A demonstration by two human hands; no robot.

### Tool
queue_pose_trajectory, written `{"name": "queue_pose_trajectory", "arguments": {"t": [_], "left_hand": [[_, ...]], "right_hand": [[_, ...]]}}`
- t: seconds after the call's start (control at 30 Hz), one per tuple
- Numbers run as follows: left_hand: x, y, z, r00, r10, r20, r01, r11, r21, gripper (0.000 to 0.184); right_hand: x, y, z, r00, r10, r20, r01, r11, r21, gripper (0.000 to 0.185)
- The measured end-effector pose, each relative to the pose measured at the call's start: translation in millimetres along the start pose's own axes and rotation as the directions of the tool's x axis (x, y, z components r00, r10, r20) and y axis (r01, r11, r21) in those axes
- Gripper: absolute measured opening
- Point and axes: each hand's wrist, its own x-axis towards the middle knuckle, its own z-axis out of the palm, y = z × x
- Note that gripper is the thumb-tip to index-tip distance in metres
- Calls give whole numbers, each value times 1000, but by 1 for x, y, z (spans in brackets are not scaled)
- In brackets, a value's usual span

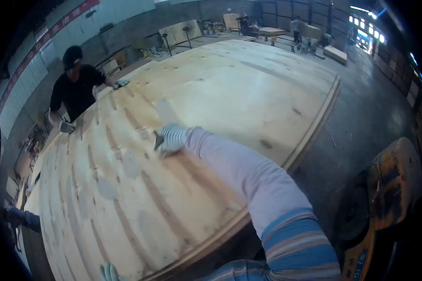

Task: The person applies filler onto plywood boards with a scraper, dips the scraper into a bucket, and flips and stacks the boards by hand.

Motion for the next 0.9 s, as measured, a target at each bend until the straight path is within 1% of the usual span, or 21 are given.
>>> {"name": "queue_pose_trajectory", "arguments": {"t": [0.03, 0.07, 0.1, 0.17, 0.2, 0.23, 0.3, 0.33, 0.37, 0.4, 0.43, 0.47, 0.5, 0.53, 0.63, 0.67, 0.7, 0.77, 0.8, 0.87, 0.9], "left_hand": [[0, 28, 6, 1000, 29, 5, -29, 998, -62, 29], [1, 62, 15, 997, 68, 24, -64, 988, -143, 29], [-1, 96, 25, 992, 112, 50, -98, 968, -232, 30], [-13, 174, 49, 975, 200, 95, -145, 900, -412, 31], [-19, 212, 65, 967, 235, 102, -156, 854, -497, 32], [-25, 249, 82, 958, 270, 98, -167, 802, -574, 33], [-39, 316, 123, 954, 293, 59, -158, 662, -732, 34], [-45, 349, 138, 953, 298, 53, -139, 586, -798, 34], [-40, 385, 148, 937, 348, 36, -163, 527, -834, 33], [-29, 426, 158, 921, 389, 17, -183, 470, -864, 32], [-19, 464, 167, 904, 427, -2, -198, 415, -888, 31], [-11, 502, 174, 865, 502, 5, -226, 398, -889, 31], [-5, 538, 185, 823, 568, 11, -250, 380, -891, 32], [-3, 575, 198, 799, 601, -2, -239, 314, -919, 33], [-5, 679, 237, 756, 649, -81, -232, 151, -961, 33], [-8, 708, 252, 746, 658, -106, -251, 130, -959, 33], [-14, 737, 256, 732, 673, -107, -243, 111, -964, 33], [-16, 795, 288, 709, 697, -113, -221, 68, -973, 35], [-21, 823, 312, 708, 697, -112, -207, 54, -977, 36], [-23, 881, 345, 740, 671, -45, -109, 53, -993, 36], [-22, 913, 363, 756, 654, -11, -61, 54, -997, 36]], "right_hand": [[-33, -9, -6, 992, -67, 111, 58, 995, 83, 23], [-85, -31, -25, 982, -68, 178, 27, 975, 222, 21], [-142, -47, -47, 969, -78, 236, -12, 934, 358, 20], [-245, -43, -86, 968, 25, 249, -184, 748, 638, 20], [-298, -24, -103, 997, -3, 71, -47, 719, 694, 21], [-352, -4, -116, 993, -19, -120, 101, 686, 721, 22], [-460, 31, -139, 931, 259, -256, 75, 552, 830, 21], [-508, 50, -141, 886, 279, -370, 250, 385, 888, 21], [-552, 74, -139, 828, 306, -469, 421, 213, 882, 21], [-595, 107, -130, 782, 356, -512, 520, 83, 850, 21], [-631, 122, -127, 717, 422, -556, 604, 23, 796, 22], [-667, 138, -123, 644, 483, -593, 686, -23, 727, 23], [-694, 146, -125, 548, 549, -631, 751, 11, 661, 24], [-716, 158, -125, 458, 623, -634, 832, -49, 553, 26], [-771, 199, -152, 275, 570, -774, 923, 69, 379, 28], [-787, 219, -150, -4, 662, -750, 759, 490, 429, 26], [-816, 235, -156, 38, 667, -744, 843, 379, 383, 27], [-863, 284, -184, 130, 663, -737, 948, 134, 288, 30], [-895, 322, -183, 191, 623, -759, 940, 108, 325, 31], [-957, 368, -187, 257, 566, -783, 959, -47, 280, 33], [-968, 373, -204, 189, 624, -758, 949, 81, 304, 34]]}}
